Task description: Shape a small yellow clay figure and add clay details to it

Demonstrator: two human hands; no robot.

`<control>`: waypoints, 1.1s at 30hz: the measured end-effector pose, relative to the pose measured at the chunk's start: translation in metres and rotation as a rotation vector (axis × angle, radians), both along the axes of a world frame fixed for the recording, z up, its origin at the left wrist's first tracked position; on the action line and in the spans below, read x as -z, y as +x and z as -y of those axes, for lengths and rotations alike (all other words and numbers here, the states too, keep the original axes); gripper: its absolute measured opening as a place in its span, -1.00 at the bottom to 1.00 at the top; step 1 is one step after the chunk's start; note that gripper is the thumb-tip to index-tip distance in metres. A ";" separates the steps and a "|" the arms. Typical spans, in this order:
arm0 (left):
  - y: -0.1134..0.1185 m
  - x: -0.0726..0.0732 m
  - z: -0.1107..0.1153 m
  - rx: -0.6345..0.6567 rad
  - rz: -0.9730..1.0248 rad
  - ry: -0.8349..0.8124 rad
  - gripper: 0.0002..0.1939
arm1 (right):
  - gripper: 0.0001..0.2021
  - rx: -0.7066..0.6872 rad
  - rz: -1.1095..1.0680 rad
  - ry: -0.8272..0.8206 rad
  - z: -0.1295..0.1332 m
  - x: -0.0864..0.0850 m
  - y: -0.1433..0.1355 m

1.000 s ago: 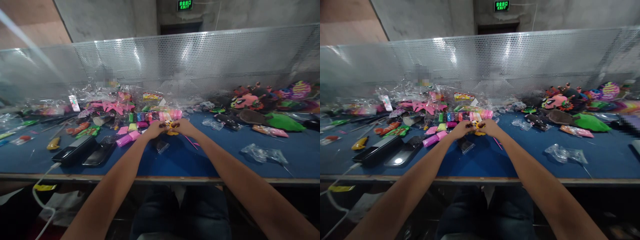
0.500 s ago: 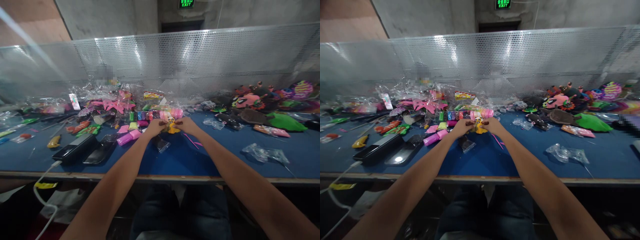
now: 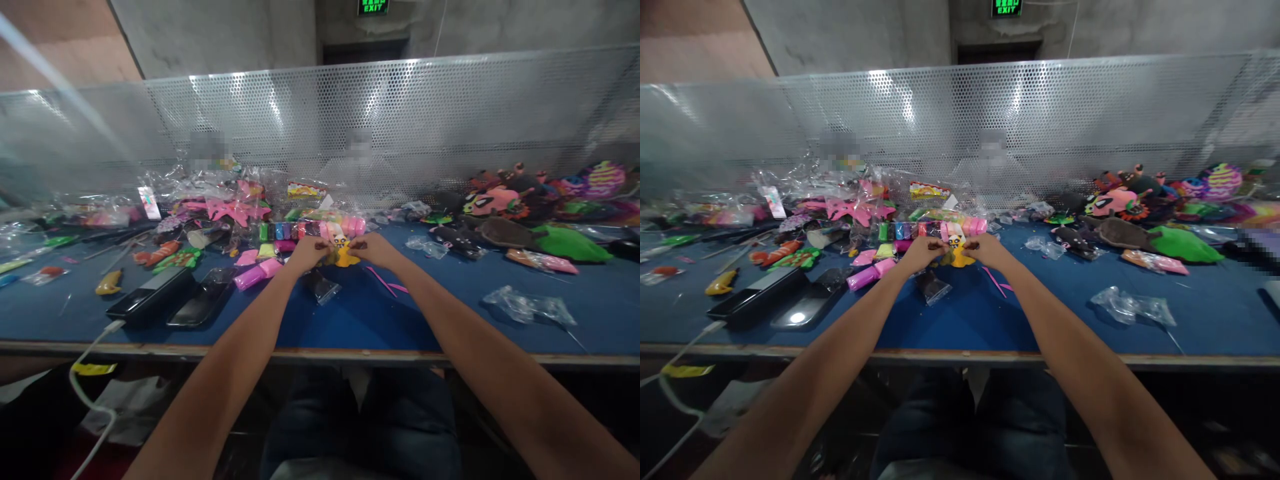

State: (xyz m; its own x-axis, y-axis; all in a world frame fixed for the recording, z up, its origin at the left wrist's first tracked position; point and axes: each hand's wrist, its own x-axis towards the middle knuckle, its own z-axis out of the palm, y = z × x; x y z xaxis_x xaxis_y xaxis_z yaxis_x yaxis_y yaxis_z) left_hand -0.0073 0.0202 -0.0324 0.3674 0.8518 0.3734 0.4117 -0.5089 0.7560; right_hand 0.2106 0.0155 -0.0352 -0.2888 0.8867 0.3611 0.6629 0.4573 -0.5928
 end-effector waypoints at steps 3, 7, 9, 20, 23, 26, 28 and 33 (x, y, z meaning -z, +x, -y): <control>0.002 -0.001 0.003 0.001 0.032 -0.020 -0.85 | -0.86 -0.012 0.016 -0.003 -0.001 0.001 0.000; 0.004 0.000 0.003 0.000 0.015 -0.046 -0.86 | -0.83 0.014 0.062 0.043 -0.001 0.003 -0.002; 0.004 0.001 0.001 0.002 -0.017 -0.039 -0.89 | -0.85 0.023 0.101 0.056 -0.001 0.003 -0.003; 0.003 0.001 0.001 0.008 -0.038 0.033 -0.81 | -0.86 -0.011 0.102 0.026 0.003 -0.003 0.000; 0.002 0.000 0.001 -0.020 -0.053 0.070 -0.81 | -0.91 0.000 0.062 0.021 0.006 -0.007 0.001; 0.001 0.000 0.000 -0.047 -0.093 0.094 -0.80 | -0.93 0.004 0.047 0.024 0.008 -0.008 0.001; 0.001 0.001 -0.001 -0.045 -0.116 0.079 -0.79 | -0.92 0.004 0.051 0.017 0.007 -0.008 0.001; 0.001 -0.002 0.001 -0.060 -0.161 0.138 -0.79 | -0.88 0.009 0.072 0.009 0.007 -0.008 0.002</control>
